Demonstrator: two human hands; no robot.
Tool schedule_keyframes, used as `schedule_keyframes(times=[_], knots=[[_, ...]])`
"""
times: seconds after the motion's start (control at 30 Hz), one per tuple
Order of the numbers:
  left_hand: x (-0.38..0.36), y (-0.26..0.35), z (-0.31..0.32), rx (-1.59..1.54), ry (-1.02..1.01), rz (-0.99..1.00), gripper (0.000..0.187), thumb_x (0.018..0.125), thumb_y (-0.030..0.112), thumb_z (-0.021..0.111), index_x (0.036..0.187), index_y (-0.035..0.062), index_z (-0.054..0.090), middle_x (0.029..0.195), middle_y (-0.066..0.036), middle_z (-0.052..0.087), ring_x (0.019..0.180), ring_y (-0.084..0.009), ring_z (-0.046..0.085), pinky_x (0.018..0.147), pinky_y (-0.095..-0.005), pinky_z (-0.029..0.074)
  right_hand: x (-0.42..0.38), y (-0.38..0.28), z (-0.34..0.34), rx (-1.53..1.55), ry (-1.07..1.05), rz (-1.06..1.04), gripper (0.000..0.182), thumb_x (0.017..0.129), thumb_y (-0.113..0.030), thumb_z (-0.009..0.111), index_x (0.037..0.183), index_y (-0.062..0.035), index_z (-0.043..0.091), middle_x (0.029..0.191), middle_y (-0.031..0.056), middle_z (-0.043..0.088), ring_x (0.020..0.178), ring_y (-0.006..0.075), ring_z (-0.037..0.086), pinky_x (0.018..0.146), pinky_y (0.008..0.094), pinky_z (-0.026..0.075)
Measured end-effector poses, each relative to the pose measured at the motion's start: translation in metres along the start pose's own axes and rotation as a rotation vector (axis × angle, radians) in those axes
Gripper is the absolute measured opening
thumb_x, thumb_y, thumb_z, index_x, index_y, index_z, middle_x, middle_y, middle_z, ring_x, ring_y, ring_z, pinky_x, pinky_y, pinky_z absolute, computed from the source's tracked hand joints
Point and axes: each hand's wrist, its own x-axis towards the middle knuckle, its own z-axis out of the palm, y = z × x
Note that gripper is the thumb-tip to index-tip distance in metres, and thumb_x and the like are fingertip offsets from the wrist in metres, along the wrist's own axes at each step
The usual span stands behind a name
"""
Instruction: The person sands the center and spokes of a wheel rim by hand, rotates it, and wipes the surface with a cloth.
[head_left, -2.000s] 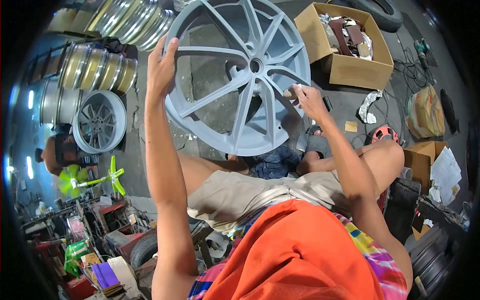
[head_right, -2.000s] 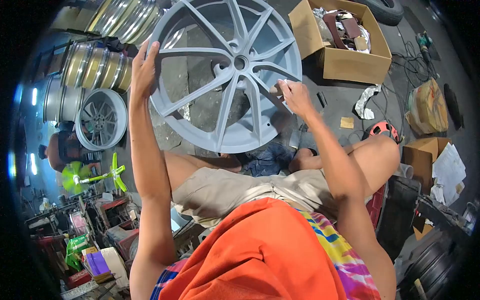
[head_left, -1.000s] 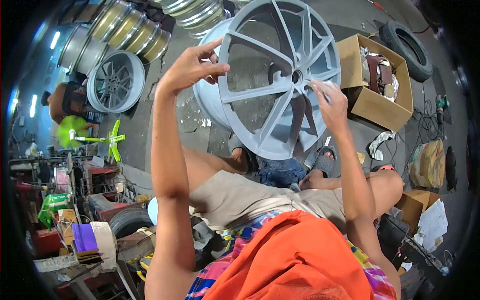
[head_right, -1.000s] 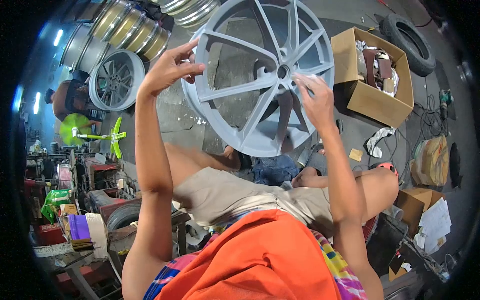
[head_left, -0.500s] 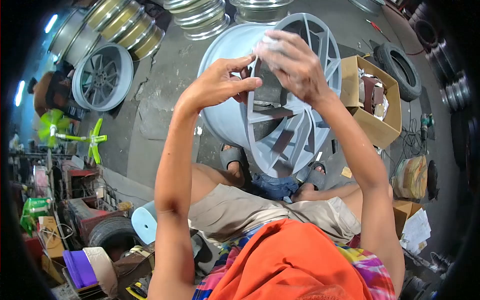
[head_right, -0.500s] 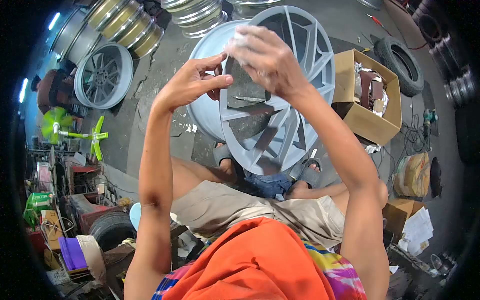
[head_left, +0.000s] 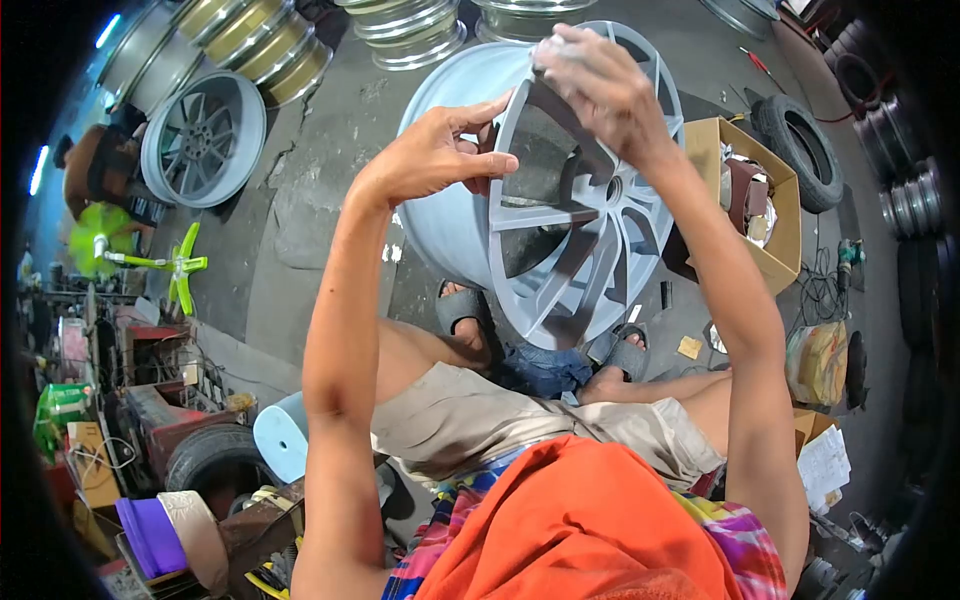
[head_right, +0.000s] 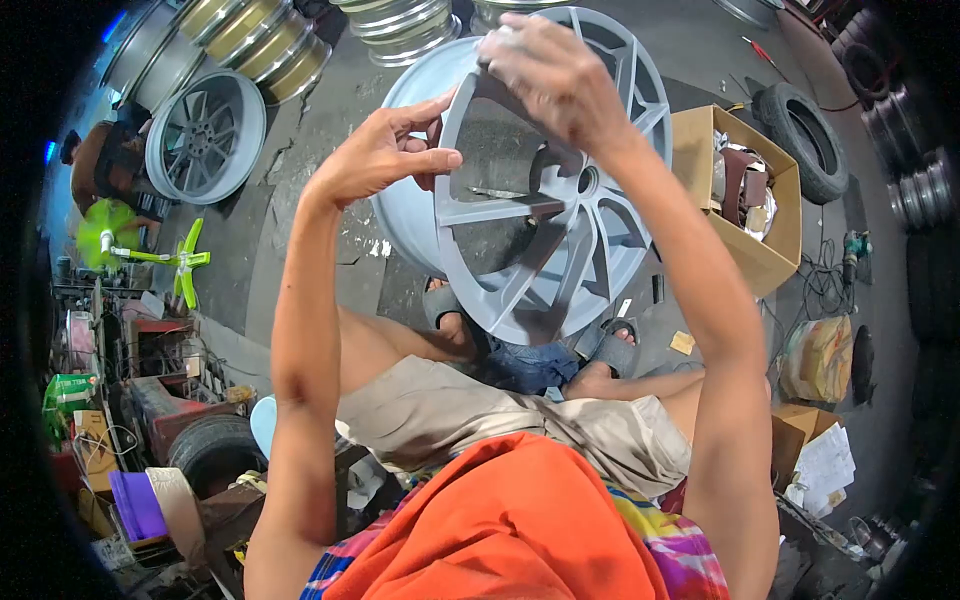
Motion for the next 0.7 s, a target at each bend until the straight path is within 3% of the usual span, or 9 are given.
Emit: schedule_keyframes(times=[0.07, 0.17, 0.27, 0.3, 0.33, 0.53, 0.6, 0.63, 0.7], knots=[[0.0, -0.006, -0.001, -0.009, -0.011, 0.006, 0.066, 0.089, 0.02, 0.082, 0.147, 0.0059, 0.056, 0.088, 0.0, 0.06, 0.07, -0.0099, 0.064, 0.066, -0.0269, 0.053, -0.001, 0.001, 0.0, -0.001, 0.011, 0.006, 0.04, 0.082, -0.01, 0.074, 0.122, -0.0106, 0.071, 0.128, 0.0089, 0.068, 0.124, 0.0285, 0.063, 0.106, 0.0431, 0.052], [0.001, -0.005, -0.01, -0.027, -0.073, 0.001, 0.076, 0.087, 0.021, 0.083, 0.153, 0.0071, 0.048, 0.088, 0.0, 0.059, 0.071, -0.011, 0.063, 0.068, -0.0282, 0.053, -0.005, -0.048, -0.009, 0.196, -0.069, -0.079, 0.042, 0.08, -0.006, 0.074, 0.123, -0.0097, 0.071, 0.125, 0.0096, 0.07, 0.121, 0.0317, 0.064, 0.106, 0.0433, 0.052], [-0.001, -0.009, -0.01, -0.059, -0.11, -0.015, 0.082, 0.086, 0.018, 0.084, 0.156, 0.0077, 0.044, 0.091, -0.001, 0.058, 0.074, -0.0126, 0.063, 0.07, -0.029, 0.054, -0.005, -0.021, -0.002, 0.158, -0.021, -0.104, 0.04, 0.081, -0.006, 0.074, 0.121, -0.0093, 0.072, 0.123, 0.0087, 0.071, 0.119, 0.0311, 0.066, 0.106, 0.0436, 0.053], [-0.001, -0.01, -0.01, -0.084, -0.087, -0.004, 0.081, 0.085, 0.015, 0.084, 0.156, 0.0066, 0.045, 0.093, -0.002, 0.059, 0.076, -0.0134, 0.063, 0.071, -0.0292, 0.054, 0.001, -0.017, 0.006, 0.171, 0.028, 0.069, 0.037, 0.082, -0.006, 0.074, 0.12, -0.0087, 0.073, 0.124, 0.0084, 0.071, 0.118, 0.0313, 0.067, 0.105, 0.0446, 0.053], [-0.002, -0.012, -0.012, -0.083, -0.086, -0.004, 0.081, 0.085, 0.015, 0.084, 0.156, 0.0066, 0.045, 0.093, -0.002, 0.059, 0.076, -0.0134, 0.063, 0.071, -0.0292, 0.054, 0.0, -0.019, 0.007, 0.171, 0.029, 0.069, 0.037, 0.082, -0.006, 0.074, 0.12, -0.0087, 0.073, 0.124, 0.0084, 0.071, 0.118, 0.0313, 0.067, 0.105, 0.0446, 0.053], [0.0, -0.029, -0.031, -0.346, -0.147, -0.016, 0.066, 0.092, 0.009, 0.063, 0.156, 0.0093, 0.047, 0.103, -0.003, 0.057, 0.095, -0.0155, 0.062, 0.086, -0.0346, 0.056, -0.025, -0.095, -0.007, 0.367, -0.155, -0.214, 0.037, 0.086, -0.008, 0.067, 0.123, -0.0096, 0.072, 0.127, 0.0072, 0.07, 0.125, 0.0288, 0.064, 0.112, 0.0428, 0.051], [-0.001, -0.03, -0.032, -0.337, -0.144, -0.049, 0.063, 0.092, 0.012, 0.056, 0.155, 0.0087, 0.047, 0.105, -0.002, 0.058, 0.101, -0.0171, 0.061, 0.089, -0.0378, 0.056, -0.019, -0.089, -0.007, 0.327, -0.143, -0.263, 0.037, 0.087, -0.007, 0.066, 0.123, -0.0089, 0.072, 0.127, 0.0069, 0.07, 0.125, 0.0282, 0.064, 0.112, 0.0425, 0.051], [-0.002, -0.029, -0.027, -0.361, -0.095, -0.078, 0.062, 0.093, 0.013, 0.052, 0.154, 0.004, 0.048, 0.108, -0.004, 0.059, 0.099, -0.0181, 0.062, 0.093, -0.0406, 0.056, -0.017, -0.082, -0.005, 0.282, -0.135, -0.309, 0.037, 0.087, -0.006, 0.065, 0.123, -0.0083, 0.072, 0.128, 0.0067, 0.069, 0.125, 0.0277, 0.064, 0.113, 0.0421, 0.05], [0.001, -0.032, -0.029, -0.413, -0.14, -0.083, 0.062, 0.093, 0.013, 0.051, 0.153, 0.002, 0.048, 0.11, -0.005, 0.06, 0.099, -0.0187, 0.063, 0.093, -0.0411, 0.055, -0.009, -0.046, 0.006, 0.256, -0.069, -0.131, 0.037, 0.087, -0.008, 0.066, 0.124, -0.0087, 0.072, 0.127, 0.0074, 0.069, 0.125, 0.0271, 0.064, 0.111, 0.0423, 0.052]])
